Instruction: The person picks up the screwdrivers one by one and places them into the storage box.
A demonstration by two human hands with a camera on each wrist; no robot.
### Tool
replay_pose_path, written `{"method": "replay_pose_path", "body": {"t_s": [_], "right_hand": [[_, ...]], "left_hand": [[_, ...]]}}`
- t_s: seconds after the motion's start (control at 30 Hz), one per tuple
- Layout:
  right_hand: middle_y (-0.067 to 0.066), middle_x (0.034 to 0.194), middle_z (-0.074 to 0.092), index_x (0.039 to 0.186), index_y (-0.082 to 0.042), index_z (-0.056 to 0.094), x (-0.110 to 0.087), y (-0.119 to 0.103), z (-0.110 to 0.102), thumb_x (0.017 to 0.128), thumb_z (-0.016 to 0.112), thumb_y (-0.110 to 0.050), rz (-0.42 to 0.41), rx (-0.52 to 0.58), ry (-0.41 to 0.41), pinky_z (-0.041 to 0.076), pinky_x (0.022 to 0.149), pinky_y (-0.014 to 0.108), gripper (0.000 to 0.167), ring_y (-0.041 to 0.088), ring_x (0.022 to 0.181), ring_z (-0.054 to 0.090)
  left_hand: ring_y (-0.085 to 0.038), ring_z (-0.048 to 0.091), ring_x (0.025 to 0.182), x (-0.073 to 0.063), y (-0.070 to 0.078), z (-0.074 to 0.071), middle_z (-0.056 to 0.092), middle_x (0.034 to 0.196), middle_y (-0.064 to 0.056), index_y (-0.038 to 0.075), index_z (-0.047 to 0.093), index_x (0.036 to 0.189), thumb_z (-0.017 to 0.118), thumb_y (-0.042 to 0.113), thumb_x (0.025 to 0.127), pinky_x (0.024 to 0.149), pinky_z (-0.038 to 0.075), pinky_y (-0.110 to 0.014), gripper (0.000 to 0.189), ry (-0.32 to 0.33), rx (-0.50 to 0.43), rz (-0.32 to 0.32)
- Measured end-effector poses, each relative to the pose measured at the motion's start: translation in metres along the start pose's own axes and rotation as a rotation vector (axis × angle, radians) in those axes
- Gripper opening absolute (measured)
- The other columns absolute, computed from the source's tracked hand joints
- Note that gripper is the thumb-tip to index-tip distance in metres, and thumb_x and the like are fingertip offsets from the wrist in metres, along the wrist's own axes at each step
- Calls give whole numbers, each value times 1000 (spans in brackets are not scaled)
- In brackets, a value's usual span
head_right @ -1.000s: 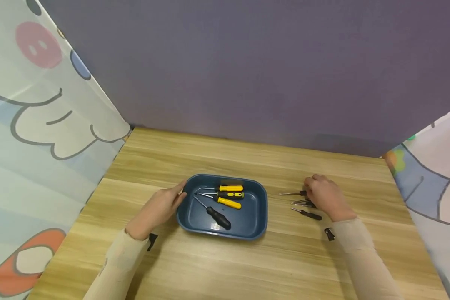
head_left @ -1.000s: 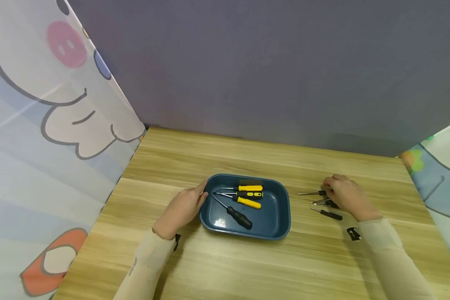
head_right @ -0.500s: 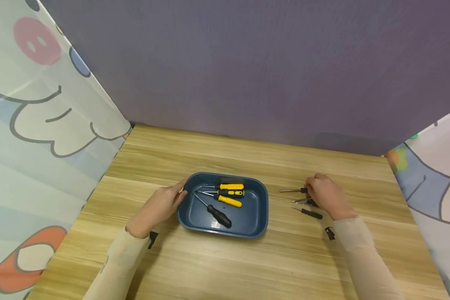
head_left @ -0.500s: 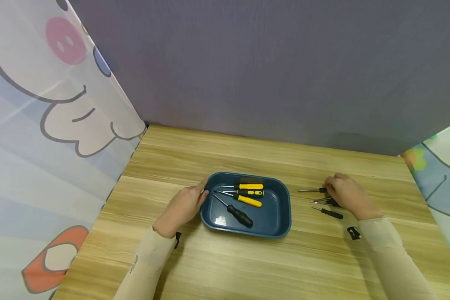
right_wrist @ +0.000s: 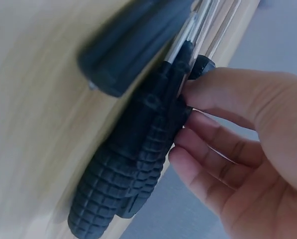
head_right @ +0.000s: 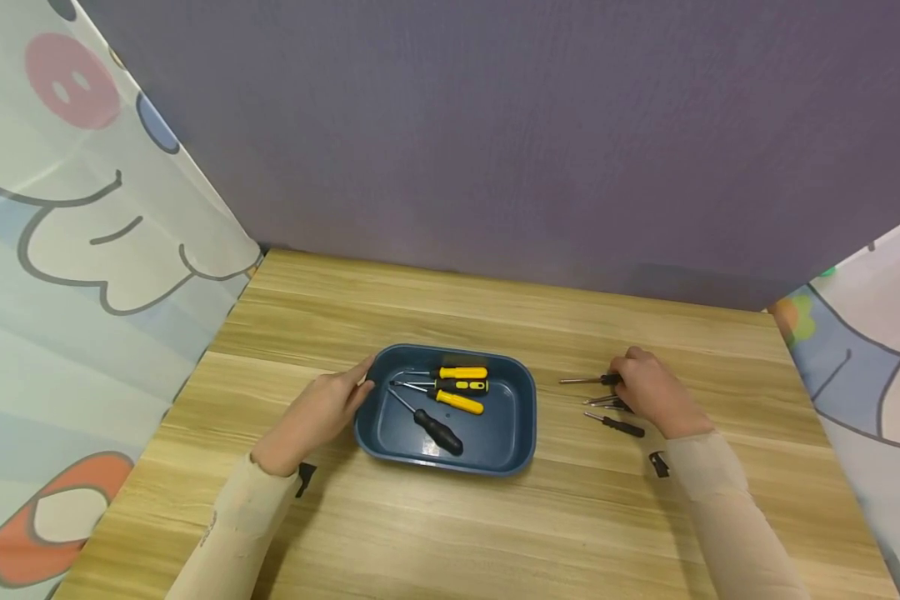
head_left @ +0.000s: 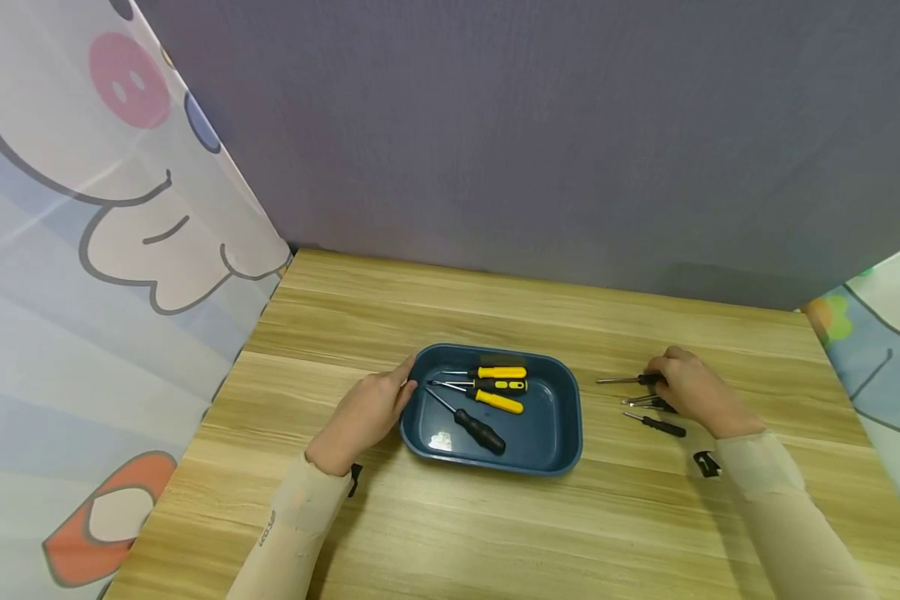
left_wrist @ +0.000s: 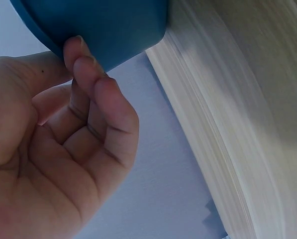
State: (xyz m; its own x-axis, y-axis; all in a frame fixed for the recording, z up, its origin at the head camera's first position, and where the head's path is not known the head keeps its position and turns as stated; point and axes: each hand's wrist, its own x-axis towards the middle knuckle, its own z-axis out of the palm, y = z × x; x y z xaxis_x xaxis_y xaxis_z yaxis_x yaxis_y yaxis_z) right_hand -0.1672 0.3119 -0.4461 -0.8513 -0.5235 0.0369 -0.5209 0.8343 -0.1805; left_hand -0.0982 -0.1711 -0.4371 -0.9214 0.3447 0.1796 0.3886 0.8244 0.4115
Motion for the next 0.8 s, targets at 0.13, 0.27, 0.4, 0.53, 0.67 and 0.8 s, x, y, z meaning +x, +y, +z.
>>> {"method": "replay_pose_path", "body": {"t_s": [0.13, 0.27, 0.4, 0.53, 0.67, 0.8], "right_hand": [[17, 90, 60, 101, 9, 70, 1, -1, 0, 81, 75, 10, -2, -6, -6, 55, 68, 46, 20, 31, 78, 61], [16, 89, 60, 101, 8, 70, 1, -2, 0, 81, 76, 9, -25, -31, 28, 54, 66, 44, 21, 30, 77, 61], [16, 88, 59, 99, 8, 69, 2, -4, -2, 79, 78, 9, -64, -64, 92, 54, 65, 45, 23, 30, 76, 60], [18, 91, 64, 98, 7, 69, 5, -12, -8, 76, 81, 8, -106, -79, 144, 54, 66, 47, 25, 33, 77, 61], [15, 90, 65, 98, 5, 70, 10, -26, -16, 77, 81, 6, -126, -91, 164, 52, 63, 44, 24, 30, 75, 60], [13, 89, 64, 99, 5, 69, 16, -41, -25, 79, 80, 6, -150, -108, 188, 51, 62, 41, 23, 28, 75, 59]], "left_hand": [[-31, 71, 89, 0, 0, 0, 71, 107, -22, -7, 52, 140, 61, 11, 101, 75, 57, -43, 44, -1, -2, -1], [-31, 71, 89, 0, -1, 1, 71, 106, -22, -7, 52, 141, 61, 11, 101, 74, 57, -43, 44, 0, 3, 1], [-30, 71, 87, 0, -2, 1, 71, 105, -22, -7, 52, 141, 61, 11, 101, 73, 57, -42, 45, 5, 6, 6], [-30, 71, 87, -1, -2, 1, 71, 106, -22, -7, 52, 141, 61, 12, 101, 73, 57, -42, 45, 5, 8, 6], [-30, 72, 86, -1, -2, 1, 71, 105, -22, -7, 52, 141, 61, 12, 101, 71, 57, -42, 45, 5, 10, 9], [-31, 71, 87, 0, -2, 1, 71, 107, -22, -7, 52, 141, 61, 12, 101, 72, 57, -43, 45, 6, 8, 12]]}}
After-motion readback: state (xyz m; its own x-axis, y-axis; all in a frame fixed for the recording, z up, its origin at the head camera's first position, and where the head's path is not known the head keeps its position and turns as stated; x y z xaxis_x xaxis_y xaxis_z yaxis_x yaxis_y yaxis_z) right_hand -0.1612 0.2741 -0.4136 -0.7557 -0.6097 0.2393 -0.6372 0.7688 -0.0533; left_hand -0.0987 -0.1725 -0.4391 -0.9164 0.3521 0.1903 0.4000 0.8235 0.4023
